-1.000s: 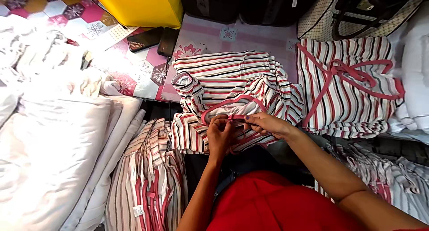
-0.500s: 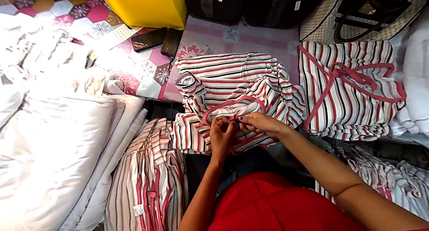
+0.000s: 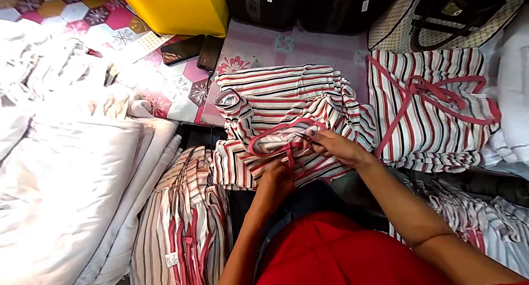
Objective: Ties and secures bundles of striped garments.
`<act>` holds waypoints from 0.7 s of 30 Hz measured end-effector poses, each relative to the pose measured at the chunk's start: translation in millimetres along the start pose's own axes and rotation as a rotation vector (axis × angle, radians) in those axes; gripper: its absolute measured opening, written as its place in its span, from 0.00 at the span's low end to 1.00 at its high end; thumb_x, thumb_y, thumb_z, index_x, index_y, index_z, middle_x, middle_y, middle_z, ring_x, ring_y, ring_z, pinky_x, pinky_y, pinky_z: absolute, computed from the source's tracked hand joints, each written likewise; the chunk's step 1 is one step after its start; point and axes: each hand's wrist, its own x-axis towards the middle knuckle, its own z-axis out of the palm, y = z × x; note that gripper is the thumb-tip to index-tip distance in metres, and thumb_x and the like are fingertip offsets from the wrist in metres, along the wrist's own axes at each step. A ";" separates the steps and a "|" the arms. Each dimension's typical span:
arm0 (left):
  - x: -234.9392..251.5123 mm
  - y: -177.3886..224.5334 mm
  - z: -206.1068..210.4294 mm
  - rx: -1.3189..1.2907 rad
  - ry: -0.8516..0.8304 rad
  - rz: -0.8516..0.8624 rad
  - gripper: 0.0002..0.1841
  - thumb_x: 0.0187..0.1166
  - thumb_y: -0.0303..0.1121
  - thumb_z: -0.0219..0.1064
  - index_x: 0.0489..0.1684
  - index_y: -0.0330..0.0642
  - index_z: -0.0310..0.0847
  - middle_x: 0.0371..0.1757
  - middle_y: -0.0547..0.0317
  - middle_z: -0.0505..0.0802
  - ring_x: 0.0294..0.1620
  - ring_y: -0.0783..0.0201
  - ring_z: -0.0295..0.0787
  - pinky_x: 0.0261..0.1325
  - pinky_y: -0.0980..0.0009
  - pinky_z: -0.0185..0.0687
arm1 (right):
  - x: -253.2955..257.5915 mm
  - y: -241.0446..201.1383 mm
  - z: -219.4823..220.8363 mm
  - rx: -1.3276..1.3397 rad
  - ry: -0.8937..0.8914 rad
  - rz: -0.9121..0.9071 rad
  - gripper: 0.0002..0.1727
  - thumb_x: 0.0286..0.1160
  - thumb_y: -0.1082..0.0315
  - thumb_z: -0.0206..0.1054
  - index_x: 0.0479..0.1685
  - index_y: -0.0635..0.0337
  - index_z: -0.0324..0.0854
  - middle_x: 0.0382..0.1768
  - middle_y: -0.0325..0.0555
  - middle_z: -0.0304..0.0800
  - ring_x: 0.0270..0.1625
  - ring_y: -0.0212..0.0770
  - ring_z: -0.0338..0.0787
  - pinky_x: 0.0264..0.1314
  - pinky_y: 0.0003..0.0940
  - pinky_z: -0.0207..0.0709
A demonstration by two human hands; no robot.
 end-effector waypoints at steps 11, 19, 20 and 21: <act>44.4 7.8 18.5 0.335 0.414 -0.173 0.10 0.78 0.28 0.69 0.41 0.28 0.91 0.46 0.37 0.93 0.47 0.45 0.93 0.54 0.53 0.88 | 33.7 20.1 36.3 -0.934 0.432 -0.433 0.13 0.76 0.66 0.69 0.52 0.60 0.92 0.29 0.54 0.94 0.32 0.57 0.93 0.35 0.59 0.81; 40.7 13.0 11.3 0.321 0.519 -0.112 0.11 0.74 0.29 0.72 0.44 0.26 0.88 0.42 0.39 0.92 0.38 0.49 0.93 0.46 0.55 0.89 | 33.9 3.2 20.8 -0.679 0.283 -0.253 0.10 0.80 0.66 0.69 0.48 0.62 0.93 0.35 0.52 0.94 0.40 0.49 0.92 0.50 0.55 0.81; 43.8 12.0 11.2 0.314 0.509 -0.106 0.12 0.74 0.30 0.73 0.45 0.26 0.88 0.44 0.38 0.92 0.40 0.48 0.92 0.48 0.55 0.89 | 33.3 2.9 21.3 -0.677 0.276 -0.243 0.10 0.80 0.66 0.69 0.48 0.62 0.93 0.36 0.52 0.95 0.41 0.49 0.92 0.51 0.54 0.82; 46.8 7.6 12.9 0.307 0.497 -0.095 0.11 0.74 0.28 0.73 0.45 0.27 0.89 0.46 0.37 0.92 0.42 0.47 0.93 0.50 0.54 0.89 | 32.9 3.8 22.4 -0.678 0.273 -0.235 0.10 0.80 0.66 0.69 0.47 0.62 0.93 0.37 0.52 0.95 0.41 0.48 0.93 0.52 0.53 0.83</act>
